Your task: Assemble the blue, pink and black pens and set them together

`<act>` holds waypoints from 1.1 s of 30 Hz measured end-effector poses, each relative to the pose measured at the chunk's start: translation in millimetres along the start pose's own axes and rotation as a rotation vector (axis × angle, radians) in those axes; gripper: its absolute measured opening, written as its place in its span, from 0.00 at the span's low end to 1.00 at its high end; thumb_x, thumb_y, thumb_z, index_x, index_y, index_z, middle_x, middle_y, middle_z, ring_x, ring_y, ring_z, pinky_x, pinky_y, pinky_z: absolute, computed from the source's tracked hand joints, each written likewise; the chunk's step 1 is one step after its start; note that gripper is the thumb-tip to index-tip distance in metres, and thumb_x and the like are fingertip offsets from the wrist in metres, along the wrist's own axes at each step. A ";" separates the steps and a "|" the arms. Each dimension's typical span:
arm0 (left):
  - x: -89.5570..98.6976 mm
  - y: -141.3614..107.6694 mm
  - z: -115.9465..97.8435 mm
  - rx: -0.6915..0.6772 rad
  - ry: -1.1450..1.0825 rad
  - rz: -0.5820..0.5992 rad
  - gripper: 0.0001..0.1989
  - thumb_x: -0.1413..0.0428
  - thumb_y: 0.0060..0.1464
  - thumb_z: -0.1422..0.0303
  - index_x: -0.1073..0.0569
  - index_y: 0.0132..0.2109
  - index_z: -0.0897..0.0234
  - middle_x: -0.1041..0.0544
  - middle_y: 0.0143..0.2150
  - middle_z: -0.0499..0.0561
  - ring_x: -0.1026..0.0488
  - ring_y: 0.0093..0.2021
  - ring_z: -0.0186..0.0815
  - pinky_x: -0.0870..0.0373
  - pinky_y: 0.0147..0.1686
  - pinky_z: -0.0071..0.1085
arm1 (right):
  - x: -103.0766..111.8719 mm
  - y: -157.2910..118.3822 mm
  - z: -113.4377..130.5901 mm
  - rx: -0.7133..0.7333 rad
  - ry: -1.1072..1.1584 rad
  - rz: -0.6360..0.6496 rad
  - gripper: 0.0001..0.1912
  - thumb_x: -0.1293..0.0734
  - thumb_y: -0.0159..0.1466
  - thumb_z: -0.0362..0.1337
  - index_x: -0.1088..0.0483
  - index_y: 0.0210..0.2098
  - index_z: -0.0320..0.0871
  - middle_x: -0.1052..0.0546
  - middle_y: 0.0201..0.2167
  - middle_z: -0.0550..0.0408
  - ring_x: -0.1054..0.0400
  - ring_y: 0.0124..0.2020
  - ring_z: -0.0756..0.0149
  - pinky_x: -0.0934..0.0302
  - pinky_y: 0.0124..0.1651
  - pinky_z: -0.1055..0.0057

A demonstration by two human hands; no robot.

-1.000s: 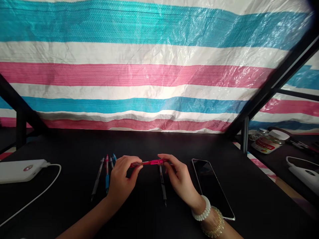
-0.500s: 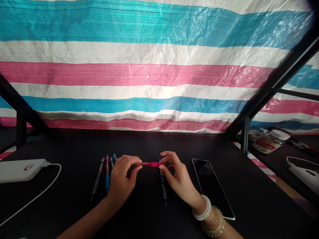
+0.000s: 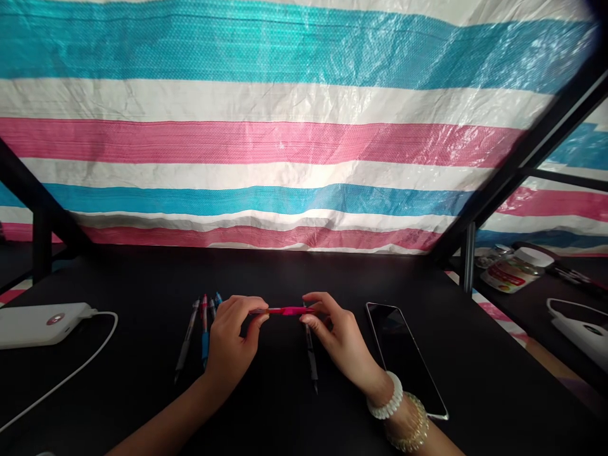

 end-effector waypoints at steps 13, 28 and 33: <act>0.9 -0.2 -1.4 -0.012 0.026 0.002 0.06 0.45 0.58 0.76 0.27 0.39 0.59 0.22 0.37 0.47 0.27 0.40 0.38 0.32 0.43 0.37 | -0.1 -2.9 10.6 0.142 -0.154 0.001 0.03 0.38 0.70 0.38 0.33 0.40 0.46 0.27 0.35 0.55 0.33 0.34 0.65 0.42 0.35 0.71; -0.9 0.5 -8.8 -0.082 -0.024 0.026 0.10 0.47 0.57 0.80 0.28 0.33 0.60 0.22 0.35 0.47 0.26 0.38 0.36 0.33 0.43 0.37 | -3.0 -3.0 12.7 0.166 -0.279 0.061 0.20 0.45 0.73 0.40 0.44 0.24 0.44 0.36 0.22 0.59 0.42 0.27 0.67 0.50 0.30 0.71; 0.6 0.4 -13.3 -0.130 0.012 0.025 0.08 0.47 0.58 0.79 0.29 0.35 0.61 0.23 0.34 0.47 0.27 0.37 0.36 0.34 0.43 0.37 | -1.0 -2.9 11.2 0.145 -0.254 0.019 0.19 0.44 0.73 0.40 0.40 0.25 0.44 0.35 0.22 0.58 0.41 0.26 0.67 0.48 0.29 0.71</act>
Point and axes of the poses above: each hand's wrist, its own y-axis towards the middle knuckle, its own x-axis out of the back of the hand, z = x × y, the point moved 6 cm from there along y, towards the middle knuckle
